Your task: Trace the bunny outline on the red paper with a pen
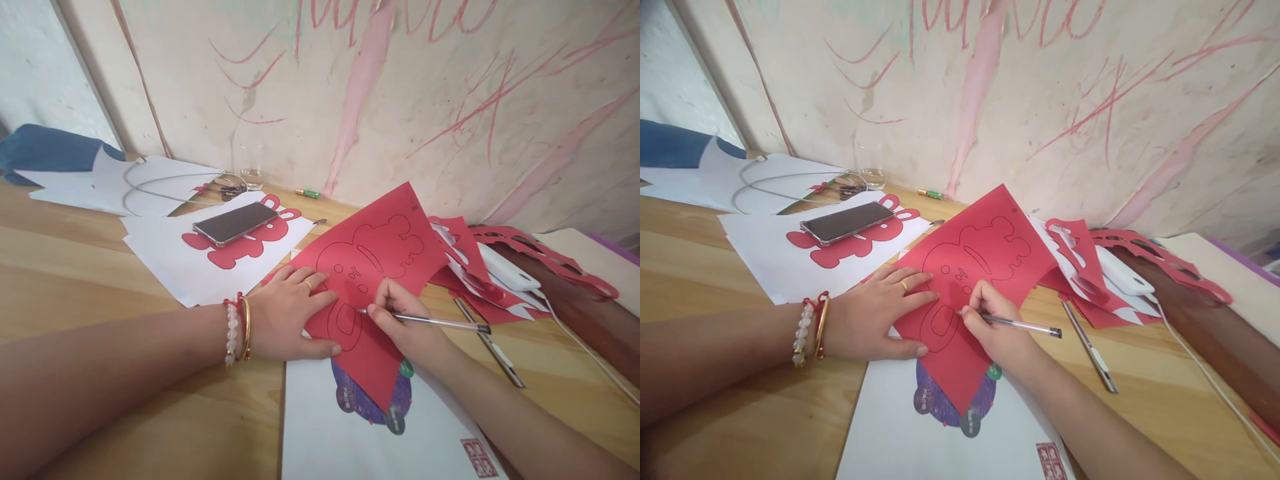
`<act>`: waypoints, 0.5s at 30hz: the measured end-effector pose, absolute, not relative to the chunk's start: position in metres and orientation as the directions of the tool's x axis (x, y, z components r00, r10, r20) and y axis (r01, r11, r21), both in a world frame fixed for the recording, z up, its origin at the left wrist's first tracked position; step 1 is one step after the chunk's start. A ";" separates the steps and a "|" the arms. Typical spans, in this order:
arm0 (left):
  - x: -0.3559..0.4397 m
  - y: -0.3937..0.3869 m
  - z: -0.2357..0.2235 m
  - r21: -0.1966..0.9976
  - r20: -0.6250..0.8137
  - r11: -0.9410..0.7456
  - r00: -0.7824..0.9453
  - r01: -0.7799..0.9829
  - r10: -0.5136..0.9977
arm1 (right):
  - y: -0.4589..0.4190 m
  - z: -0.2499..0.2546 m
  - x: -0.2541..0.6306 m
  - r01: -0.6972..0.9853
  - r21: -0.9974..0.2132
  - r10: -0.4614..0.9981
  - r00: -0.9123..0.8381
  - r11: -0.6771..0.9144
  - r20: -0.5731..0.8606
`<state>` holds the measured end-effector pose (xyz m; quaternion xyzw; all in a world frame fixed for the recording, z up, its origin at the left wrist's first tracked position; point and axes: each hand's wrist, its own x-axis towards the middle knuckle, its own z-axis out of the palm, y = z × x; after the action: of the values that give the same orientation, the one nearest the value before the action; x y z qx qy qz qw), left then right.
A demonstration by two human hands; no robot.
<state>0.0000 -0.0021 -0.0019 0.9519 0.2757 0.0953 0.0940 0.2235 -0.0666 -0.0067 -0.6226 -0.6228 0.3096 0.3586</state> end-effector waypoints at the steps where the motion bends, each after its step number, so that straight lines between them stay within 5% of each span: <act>1: 0.000 -0.002 -0.002 0.227 0.130 -0.836 0.835 0.500 0.535 | -0.067 -0.007 0.224 0.551 -0.834 0.998 0.033 0.031 0.059; 15: 0.002 0.000 -0.003 0.224 0.123 -0.833 0.833 0.506 0.539 | -0.066 -0.007 0.222 0.576 -0.817 0.999 0.037 0.000 0.026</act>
<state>0.0021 -0.0001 -0.0028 0.9530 0.2742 0.0909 0.0915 0.2220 -0.0664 -0.0071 -0.6350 -0.6202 0.3110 0.3397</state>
